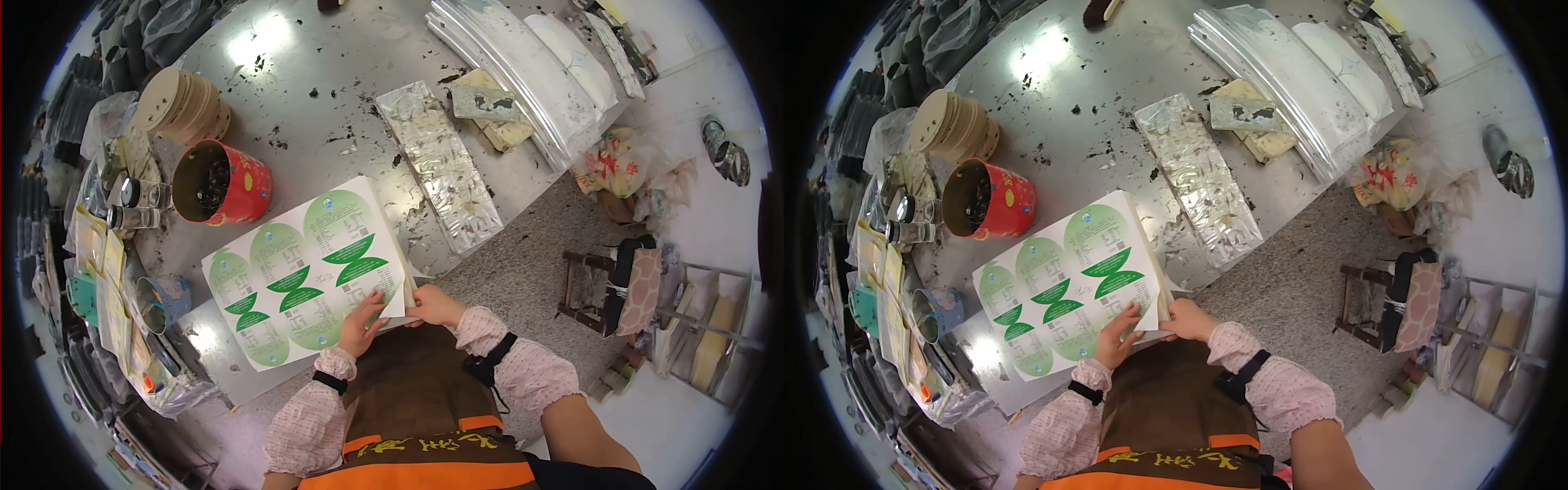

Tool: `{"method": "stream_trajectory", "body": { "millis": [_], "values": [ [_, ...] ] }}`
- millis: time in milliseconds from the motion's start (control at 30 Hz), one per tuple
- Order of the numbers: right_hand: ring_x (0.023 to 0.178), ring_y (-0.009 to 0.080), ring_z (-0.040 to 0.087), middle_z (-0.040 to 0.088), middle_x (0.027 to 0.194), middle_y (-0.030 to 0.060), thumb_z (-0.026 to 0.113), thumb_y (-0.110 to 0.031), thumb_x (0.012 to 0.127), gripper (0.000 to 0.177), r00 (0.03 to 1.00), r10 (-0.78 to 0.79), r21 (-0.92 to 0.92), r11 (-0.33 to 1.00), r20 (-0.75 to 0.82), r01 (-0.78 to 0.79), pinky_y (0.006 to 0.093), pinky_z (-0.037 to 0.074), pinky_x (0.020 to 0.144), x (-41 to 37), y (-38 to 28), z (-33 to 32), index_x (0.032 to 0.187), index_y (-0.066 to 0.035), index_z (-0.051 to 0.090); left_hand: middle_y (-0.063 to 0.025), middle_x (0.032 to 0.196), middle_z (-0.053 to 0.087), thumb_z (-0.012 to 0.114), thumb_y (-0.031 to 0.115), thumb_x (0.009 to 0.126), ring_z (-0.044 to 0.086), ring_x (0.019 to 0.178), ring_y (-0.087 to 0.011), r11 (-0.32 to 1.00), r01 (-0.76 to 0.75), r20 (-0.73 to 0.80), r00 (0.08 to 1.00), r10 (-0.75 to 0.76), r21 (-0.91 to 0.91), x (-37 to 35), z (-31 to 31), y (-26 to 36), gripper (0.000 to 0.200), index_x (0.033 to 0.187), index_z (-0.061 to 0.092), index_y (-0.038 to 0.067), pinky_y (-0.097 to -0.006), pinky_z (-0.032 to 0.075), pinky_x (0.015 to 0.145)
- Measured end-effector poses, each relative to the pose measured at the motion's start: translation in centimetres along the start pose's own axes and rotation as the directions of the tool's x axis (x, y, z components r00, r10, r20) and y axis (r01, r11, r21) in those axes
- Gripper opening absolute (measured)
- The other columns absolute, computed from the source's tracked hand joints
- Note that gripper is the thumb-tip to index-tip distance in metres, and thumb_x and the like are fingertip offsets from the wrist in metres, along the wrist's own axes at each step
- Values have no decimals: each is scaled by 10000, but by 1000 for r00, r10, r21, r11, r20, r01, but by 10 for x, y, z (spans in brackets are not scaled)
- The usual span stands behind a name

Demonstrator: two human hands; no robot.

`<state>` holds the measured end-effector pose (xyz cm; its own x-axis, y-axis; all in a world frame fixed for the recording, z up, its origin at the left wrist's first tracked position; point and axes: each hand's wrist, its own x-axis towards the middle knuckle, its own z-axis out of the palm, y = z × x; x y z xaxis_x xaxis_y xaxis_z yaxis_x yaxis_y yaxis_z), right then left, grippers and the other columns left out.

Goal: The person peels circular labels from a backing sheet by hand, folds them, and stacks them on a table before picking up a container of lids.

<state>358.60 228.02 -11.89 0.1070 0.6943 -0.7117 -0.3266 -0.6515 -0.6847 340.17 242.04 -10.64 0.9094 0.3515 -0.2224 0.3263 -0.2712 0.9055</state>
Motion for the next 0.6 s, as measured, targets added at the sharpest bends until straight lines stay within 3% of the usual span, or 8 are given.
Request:
{"method": "stream_trajectory", "body": {
  "millis": [133,233,333,433,533,600],
  "values": [
    [703,229,724,698,883,190,698,-138,873,323,994,24,-478,876,-104,-71,306,621,606,-9,-40,7,1024,144,649,-166,1368,562,635,-30,861,446,1362,-316,1000,3,-6,1000,-2,20,1,-2,9,279,1137,631,5,-386,402,1082],
    [700,261,728,695,869,221,699,-166,867,366,993,-81,46,996,81,78,316,622,586,-4,-12,-1,1013,164,637,-160,1375,555,630,-25,862,434,1370,-315,1000,13,-6,1000,-13,-6,-2,0,-6,291,1150,626,13,-392,405,1081],
    [671,237,721,703,849,203,682,-134,889,312,996,-17,45,999,91,13,299,610,605,-4,-7,-6,1008,152,642,-142,1386,547,633,-2,864,425,1372,-318,999,15,-3,1000,-15,-34,-2,3,-12,284,1148,624,20,-405,415,1073],
    [702,240,723,689,849,202,687,-131,877,325,990,104,-225,967,-98,-124,312,619,576,-9,-36,8,1005,164,641,-139,1389,546,618,-10,871,428,1371,-315,1000,6,12,1000,-5,-13,-1,-1,-4,282,1152,624,13,-401,413,1074],
    [697,235,721,690,850,199,684,-120,877,314,994,59,-275,958,-92,-83,313,616,565,-4,-29,8,1011,160,640,-141,1390,546,602,-12,885,428,1371,-316,1000,-3,15,1000,3,4,-1,-3,0,278,1162,621,6,-398,408,1077],
    [673,256,719,688,830,213,702,-170,867,355,999,-32,-105,994,31,35,322,612,548,-4,-15,-1,988,159,648,-144,1390,546,598,-9,894,426,1373,-317,1000,3,17,1000,-3,-16,-2,-1,-9,278,1170,620,5,-394,404,1080]
  ]
}}
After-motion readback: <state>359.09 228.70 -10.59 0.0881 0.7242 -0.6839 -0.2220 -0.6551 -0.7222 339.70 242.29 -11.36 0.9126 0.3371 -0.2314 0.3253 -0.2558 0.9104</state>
